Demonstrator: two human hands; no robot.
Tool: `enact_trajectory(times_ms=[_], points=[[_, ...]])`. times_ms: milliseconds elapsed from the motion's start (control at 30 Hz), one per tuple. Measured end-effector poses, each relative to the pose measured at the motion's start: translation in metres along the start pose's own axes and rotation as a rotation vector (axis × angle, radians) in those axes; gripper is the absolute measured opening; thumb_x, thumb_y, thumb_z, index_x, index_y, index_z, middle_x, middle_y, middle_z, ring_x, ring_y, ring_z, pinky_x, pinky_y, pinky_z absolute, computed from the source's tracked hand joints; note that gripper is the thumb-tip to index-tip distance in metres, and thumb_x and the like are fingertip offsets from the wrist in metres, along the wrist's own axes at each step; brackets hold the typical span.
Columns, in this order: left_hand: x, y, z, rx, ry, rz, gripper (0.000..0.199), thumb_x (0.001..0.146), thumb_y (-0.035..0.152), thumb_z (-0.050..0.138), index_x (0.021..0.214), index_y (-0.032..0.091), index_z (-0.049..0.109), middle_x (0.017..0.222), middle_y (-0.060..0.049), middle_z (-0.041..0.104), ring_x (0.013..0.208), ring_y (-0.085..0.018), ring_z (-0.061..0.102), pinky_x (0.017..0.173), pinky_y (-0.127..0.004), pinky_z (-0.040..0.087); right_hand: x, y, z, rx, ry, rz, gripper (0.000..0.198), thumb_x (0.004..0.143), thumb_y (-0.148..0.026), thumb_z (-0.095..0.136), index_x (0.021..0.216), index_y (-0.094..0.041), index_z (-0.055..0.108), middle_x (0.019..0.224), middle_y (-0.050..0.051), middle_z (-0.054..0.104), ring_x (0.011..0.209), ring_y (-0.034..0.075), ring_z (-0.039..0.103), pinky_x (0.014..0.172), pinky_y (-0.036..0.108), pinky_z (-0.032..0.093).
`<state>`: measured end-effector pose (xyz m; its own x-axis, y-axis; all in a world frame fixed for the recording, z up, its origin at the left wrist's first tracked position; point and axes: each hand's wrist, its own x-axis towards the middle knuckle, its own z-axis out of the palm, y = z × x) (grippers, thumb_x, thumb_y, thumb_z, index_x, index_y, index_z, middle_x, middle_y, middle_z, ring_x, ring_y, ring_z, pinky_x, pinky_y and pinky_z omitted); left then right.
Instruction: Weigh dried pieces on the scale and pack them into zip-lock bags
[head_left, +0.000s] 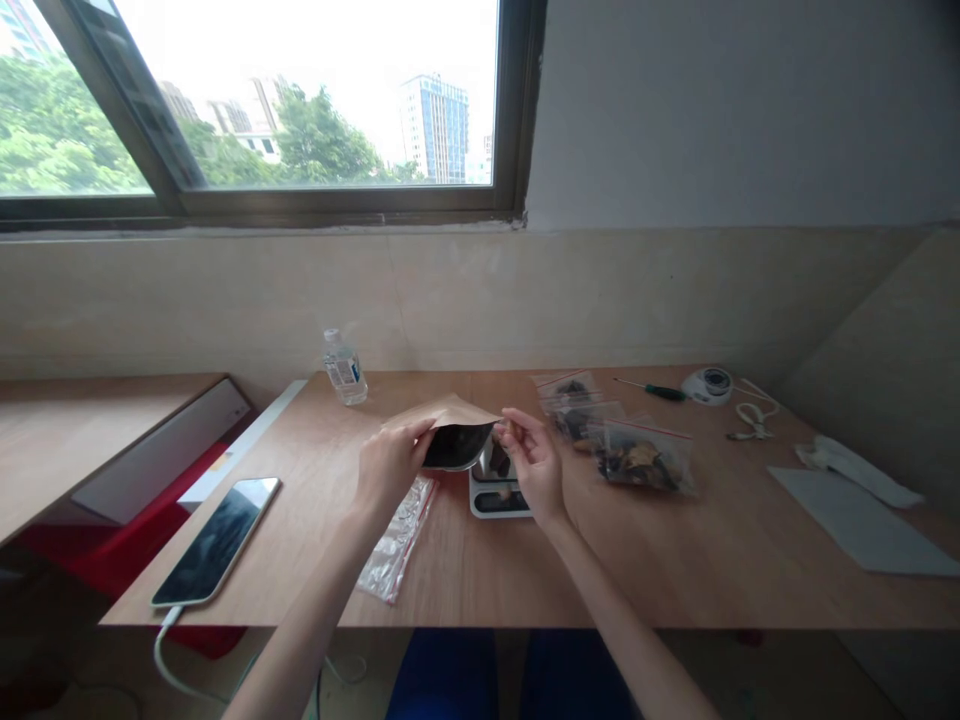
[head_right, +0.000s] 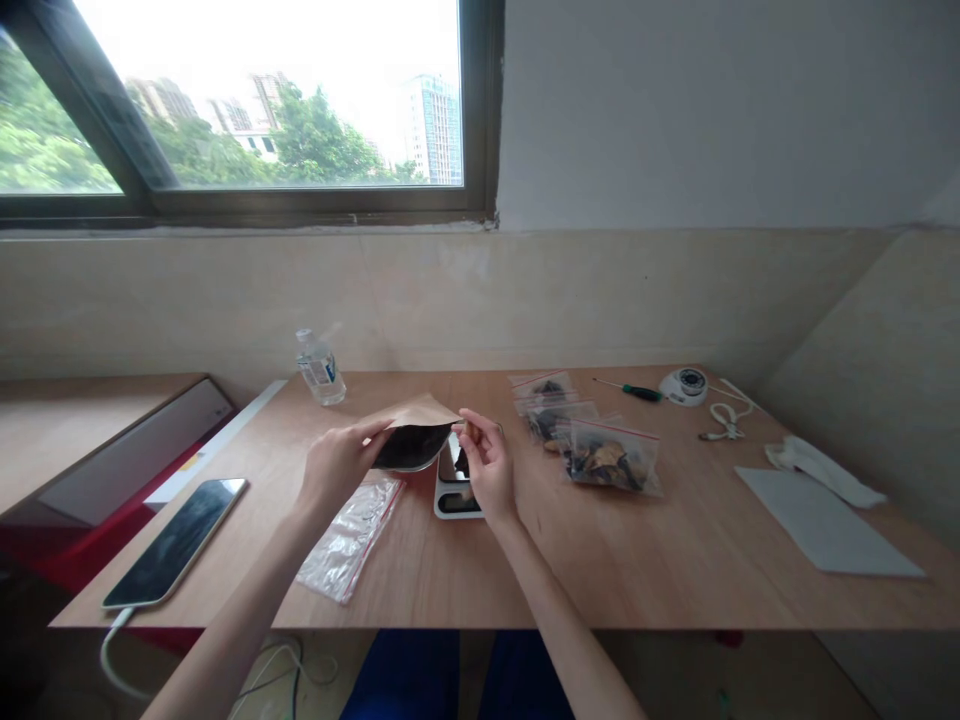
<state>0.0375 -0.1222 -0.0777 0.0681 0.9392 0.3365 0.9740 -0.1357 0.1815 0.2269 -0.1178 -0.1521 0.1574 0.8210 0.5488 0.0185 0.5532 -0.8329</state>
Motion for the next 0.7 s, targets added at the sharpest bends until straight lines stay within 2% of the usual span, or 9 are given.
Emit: enact_trajectory(times_ms=[100, 200, 300, 367, 533, 700], points=[[0.005, -0.002, 0.001, -0.005, 0.027, -0.018, 0.032, 0.088, 0.042, 0.043, 0.106, 0.032, 0.068, 0.089, -0.007, 0.073, 0.081, -0.026, 0.067, 0.060, -0.029, 0.043, 0.006, 0.022, -0.015, 0.078, 0.088, 0.069, 0.040, 0.083, -0.036, 0.056, 0.119, -0.023, 0.044, 0.124, 0.013, 0.053, 0.100, 0.020, 0.063, 0.091, 0.038, 0.050], [0.008, -0.003, 0.001, 0.001, 0.027, -0.039, 0.032, 0.087, 0.043, 0.044, 0.105, 0.032, 0.068, 0.089, -0.007, 0.073, 0.081, -0.028, 0.067, 0.061, -0.030, 0.044, 0.005, 0.042, -0.033, 0.078, 0.133, 0.136, 0.040, 0.078, -0.038, 0.063, 0.110, -0.022, 0.045, 0.113, 0.011, 0.057, 0.096, 0.020, 0.064, 0.089, 0.038, 0.051], [0.009, -0.003, 0.000, 0.004, 0.023, -0.045, 0.032, 0.087, 0.044, 0.044, 0.105, 0.033, 0.068, 0.091, -0.007, 0.073, 0.082, -0.028, 0.067, 0.061, -0.030, 0.044, -0.004, 0.053, -0.048, 0.030, 0.106, 0.158, 0.035, 0.076, -0.035, 0.064, 0.104, -0.022, 0.047, 0.101, 0.007, 0.059, 0.096, 0.019, 0.064, 0.092, 0.039, 0.049], [0.008, -0.003, 0.000, 0.007, 0.020, -0.045, 0.032, 0.087, 0.044, 0.044, 0.105, 0.033, 0.068, 0.091, -0.007, 0.073, 0.082, -0.027, 0.067, 0.062, -0.030, 0.044, -0.010, 0.056, -0.055, -0.013, 0.073, 0.164, 0.032, 0.077, -0.034, 0.064, 0.103, -0.022, 0.049, 0.100, 0.007, 0.060, 0.098, 0.019, 0.063, 0.095, 0.039, 0.047], [0.009, -0.004, 0.000, 0.012, 0.010, -0.044, 0.032, 0.086, 0.044, 0.045, 0.106, 0.033, 0.068, 0.090, -0.007, 0.073, 0.081, -0.027, 0.067, 0.061, -0.030, 0.044, -0.019, 0.065, -0.061, -0.044, 0.008, 0.255, 0.033, 0.075, -0.033, 0.064, 0.104, -0.021, 0.051, 0.109, 0.010, 0.060, 0.096, 0.019, 0.064, 0.089, 0.037, 0.051], [0.008, -0.005, 0.000, 0.011, 0.021, -0.041, 0.032, 0.086, 0.046, 0.045, 0.103, 0.033, 0.069, 0.089, -0.006, 0.073, 0.081, -0.026, 0.067, 0.059, -0.028, 0.042, -0.025, 0.078, -0.060, -0.071, 0.081, 0.267, 0.034, 0.075, -0.033, 0.064, 0.104, -0.020, 0.051, 0.106, 0.010, 0.060, 0.094, 0.019, 0.063, 0.086, 0.036, 0.052]])
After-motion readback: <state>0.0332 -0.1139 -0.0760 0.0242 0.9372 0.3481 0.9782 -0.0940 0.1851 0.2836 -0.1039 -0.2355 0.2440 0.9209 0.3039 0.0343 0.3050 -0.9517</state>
